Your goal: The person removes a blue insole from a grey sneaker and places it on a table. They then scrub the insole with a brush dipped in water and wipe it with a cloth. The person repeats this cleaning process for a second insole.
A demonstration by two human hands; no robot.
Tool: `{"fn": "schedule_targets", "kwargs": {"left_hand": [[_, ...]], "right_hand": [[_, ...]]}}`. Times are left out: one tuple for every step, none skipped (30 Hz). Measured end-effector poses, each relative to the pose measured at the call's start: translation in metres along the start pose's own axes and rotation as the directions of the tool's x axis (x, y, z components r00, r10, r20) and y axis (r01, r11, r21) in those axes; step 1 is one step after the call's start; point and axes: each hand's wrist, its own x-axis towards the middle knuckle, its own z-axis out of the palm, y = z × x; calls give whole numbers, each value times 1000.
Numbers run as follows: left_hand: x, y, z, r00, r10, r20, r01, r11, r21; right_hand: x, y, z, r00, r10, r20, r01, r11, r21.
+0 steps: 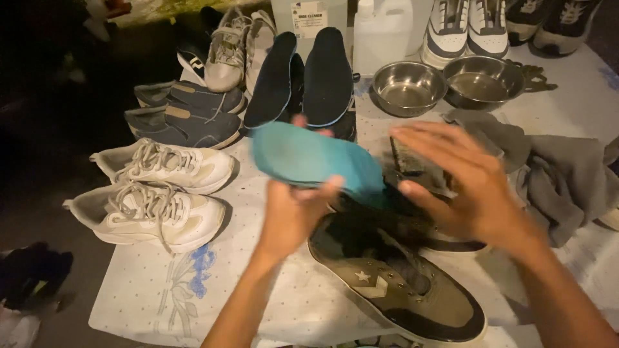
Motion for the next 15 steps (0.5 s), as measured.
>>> {"fn": "schedule_targets", "kwargs": {"left_hand": [[-1,7,-8,998,-20,-65,19,1000,-11],[-5,15,-18,998,-23,-66,22,1000,-11],[-8,23,-28,991,-71,-115,70,997,-15],[-11,31,-38,979,-118,-165,116,993,-22],[-12,28,-45,979,-119,-168,117,993,-23],[-12,24,-53,970,-177,-167,158,980,-123],[-12,21,-60,959,-234,-161,196,955,-222],[-14,18,-60,959,-235,-157,198,955,-221],[-15,15,-60,948,-264,-179,218,946,-242],[-15,12,-60,936,-287,-203,231,937,-262],[-15,10,-60,938,-282,-202,227,939,-259],[-16,7,-59,942,-286,-176,226,928,-295],[-18,3,-59,946,-288,-149,227,916,-331],[-18,4,-58,947,-286,-148,225,917,-331],[-18,5,-56,941,-313,-131,253,904,-344]], "right_hand": [[-8,7,-8,963,236,130,-213,962,-171],[-25,23,-8,962,238,132,-214,962,-170],[-41,39,-9,866,372,334,-305,922,-237],[-57,55,-10,710,493,503,-373,869,-325],[-64,58,-6,709,492,506,-371,870,-325],[-72,61,-1,650,535,539,-403,845,-352],[-80,63,3,587,575,570,-432,818,-381],[-85,62,9,587,577,568,-435,816,-380],[-90,61,16,596,560,575,-386,828,-407],[-93,61,22,609,539,582,-330,840,-431],[-88,57,21,614,537,579,-330,840,-431],[-85,51,19,597,593,540,-404,804,-437],[-82,47,18,575,647,501,-477,762,-438],[-88,52,19,577,647,498,-477,762,-438],[-94,57,19,660,599,454,-498,801,-332]]}}
